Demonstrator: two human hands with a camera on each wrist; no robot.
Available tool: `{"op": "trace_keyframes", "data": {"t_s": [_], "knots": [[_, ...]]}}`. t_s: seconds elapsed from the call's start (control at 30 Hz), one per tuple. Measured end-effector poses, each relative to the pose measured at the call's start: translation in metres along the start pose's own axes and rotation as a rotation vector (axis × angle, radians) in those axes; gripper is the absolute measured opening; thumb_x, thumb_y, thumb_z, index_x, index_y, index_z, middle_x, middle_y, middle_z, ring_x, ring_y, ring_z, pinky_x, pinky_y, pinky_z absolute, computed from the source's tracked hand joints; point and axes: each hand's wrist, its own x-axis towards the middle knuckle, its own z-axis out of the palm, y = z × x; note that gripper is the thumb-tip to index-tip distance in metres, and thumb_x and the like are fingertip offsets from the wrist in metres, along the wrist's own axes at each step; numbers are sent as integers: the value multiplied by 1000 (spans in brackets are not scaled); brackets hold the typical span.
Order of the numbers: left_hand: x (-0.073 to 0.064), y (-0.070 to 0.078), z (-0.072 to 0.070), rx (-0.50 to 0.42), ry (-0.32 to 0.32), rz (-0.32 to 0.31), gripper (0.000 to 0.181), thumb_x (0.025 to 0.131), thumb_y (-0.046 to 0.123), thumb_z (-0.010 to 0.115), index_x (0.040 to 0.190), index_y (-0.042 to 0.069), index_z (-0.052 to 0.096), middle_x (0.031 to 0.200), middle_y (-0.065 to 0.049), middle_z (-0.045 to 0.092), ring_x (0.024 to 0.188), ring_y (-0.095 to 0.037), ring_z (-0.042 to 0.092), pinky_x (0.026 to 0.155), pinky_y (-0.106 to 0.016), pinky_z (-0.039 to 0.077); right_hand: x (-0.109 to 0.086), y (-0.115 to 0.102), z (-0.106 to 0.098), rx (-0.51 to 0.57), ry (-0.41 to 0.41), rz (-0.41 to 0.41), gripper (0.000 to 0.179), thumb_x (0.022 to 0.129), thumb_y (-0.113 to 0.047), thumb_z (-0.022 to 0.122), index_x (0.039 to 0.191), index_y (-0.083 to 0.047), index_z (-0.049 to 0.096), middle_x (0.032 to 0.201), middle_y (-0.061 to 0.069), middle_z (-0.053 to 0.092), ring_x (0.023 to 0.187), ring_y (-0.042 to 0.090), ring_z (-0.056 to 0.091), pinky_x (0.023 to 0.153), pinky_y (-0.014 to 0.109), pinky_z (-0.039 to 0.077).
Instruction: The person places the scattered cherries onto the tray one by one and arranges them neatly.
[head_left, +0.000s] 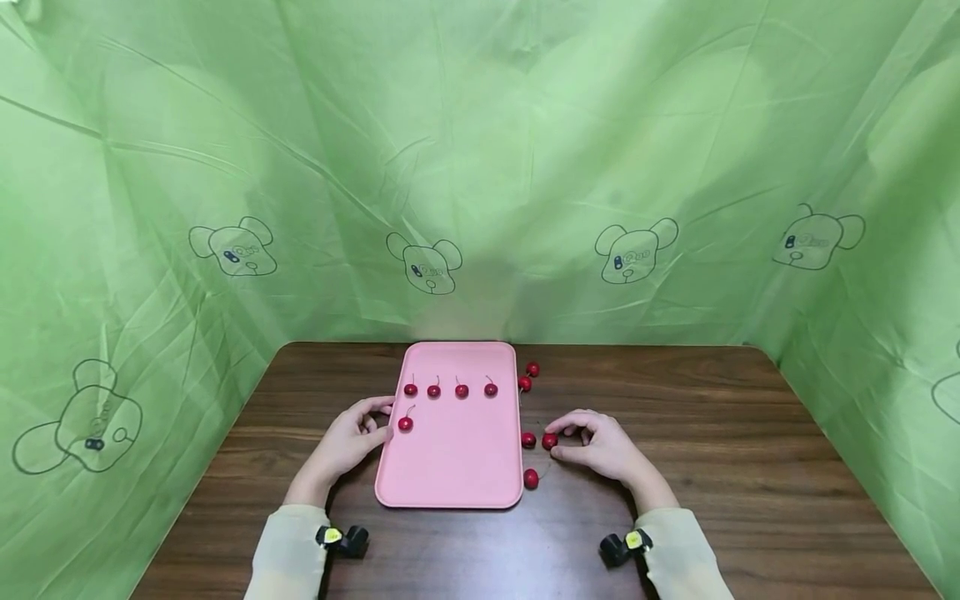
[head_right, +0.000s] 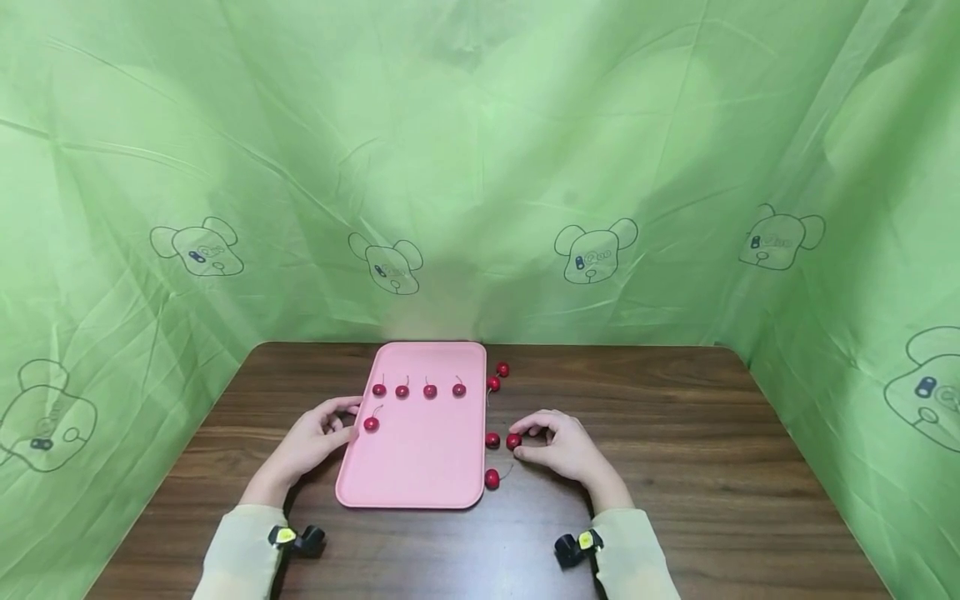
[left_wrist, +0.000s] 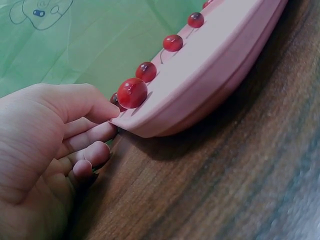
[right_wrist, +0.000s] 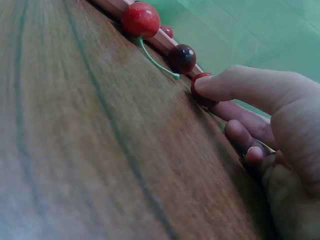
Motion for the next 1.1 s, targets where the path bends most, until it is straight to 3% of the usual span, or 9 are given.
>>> {"op": "trace_keyframes", "data": {"t_s": [0.43,0.7,0.83,1.1], "knots": [[0,2,0,11,4,-12,52,93,1,79,144,4,69,123,-14,69,79,-16,56,70,-25,45,1,-1,2,-109,-9,17,25,86,-26,95,108,-27,84,101,-9,74,96,16,64,79,28,49],[0,0,-2,21,-2,-20,52,95,5,80,145,6,68,125,-13,69,80,-18,56,69,-26,45,3,-3,4,-127,-17,14,25,86,-23,94,107,-28,82,100,-10,72,96,15,63,85,31,50],[1,-1,-2,12,-4,-18,52,95,4,80,145,6,68,125,-14,69,80,-18,56,69,-26,45,4,-4,3,-114,-26,22,25,86,-21,94,107,-26,80,99,-9,71,95,15,63,84,30,49],[1,-4,-1,13,-8,3,52,95,2,79,145,5,68,126,-14,69,78,-15,56,70,-25,45,7,-7,-1,10,-36,27,24,88,-14,91,110,-16,80,96,-1,75,92,23,69,79,30,53]]}}
